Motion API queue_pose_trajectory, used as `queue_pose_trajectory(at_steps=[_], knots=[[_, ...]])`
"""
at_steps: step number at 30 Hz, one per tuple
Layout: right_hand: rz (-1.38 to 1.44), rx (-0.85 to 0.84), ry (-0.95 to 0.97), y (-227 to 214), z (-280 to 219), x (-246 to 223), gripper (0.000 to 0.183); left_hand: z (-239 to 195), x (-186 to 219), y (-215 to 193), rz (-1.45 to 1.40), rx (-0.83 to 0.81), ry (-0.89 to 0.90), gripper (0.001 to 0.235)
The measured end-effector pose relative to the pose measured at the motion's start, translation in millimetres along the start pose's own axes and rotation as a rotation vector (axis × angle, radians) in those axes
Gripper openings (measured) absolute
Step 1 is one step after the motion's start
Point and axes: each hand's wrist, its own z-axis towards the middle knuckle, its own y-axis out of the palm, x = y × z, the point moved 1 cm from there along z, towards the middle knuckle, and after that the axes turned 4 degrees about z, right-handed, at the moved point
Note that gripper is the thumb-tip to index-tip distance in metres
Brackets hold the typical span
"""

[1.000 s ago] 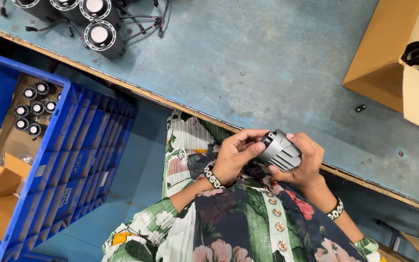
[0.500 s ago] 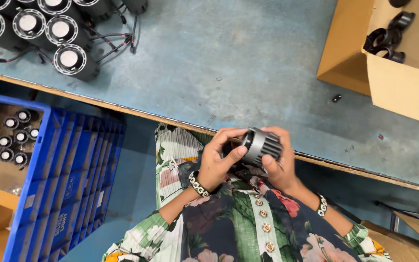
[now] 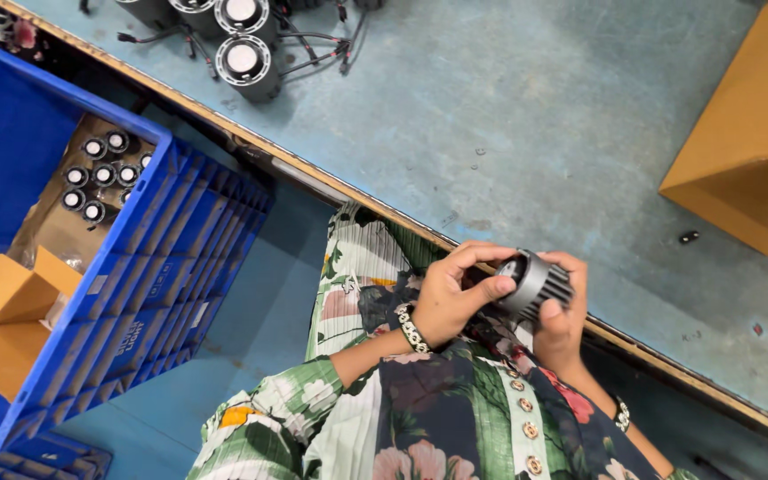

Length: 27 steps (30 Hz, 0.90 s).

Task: The person assembles cylindrical electronic components by inserting a small circular part into the center and then fitting a black ring over the assembly. The person handles each unit one at a time, places the finished units on the table, and repeats the process.

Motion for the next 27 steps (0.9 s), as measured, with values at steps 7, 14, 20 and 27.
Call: queue_pose_trajectory(at_steps=[7,14,20,27], knots=[[-0.351,-0.035,-0.146,3.4,6.6,-13.6,0.068,-1.2,4.7,-9.1,0.095,0.019,0.026,0.041],[-0.832,-0.285,-0.748,-12.5,33.3,-33.5,0.073,-2.6,-19.6,-10.3,-0.321,-0.090,-0.192,0.037],[-0.652,-0.126,-0.467,-10.6,9.8,-18.9,0.078,-8.7,-9.6,-5.1,-0.254,-0.060,-0.124,0.038],[0.330,0.065,0.171,0.2,-9.6,3.0,0.078,-8.0,24.5,-3.2,0.358,0.035,0.296,0.036]])
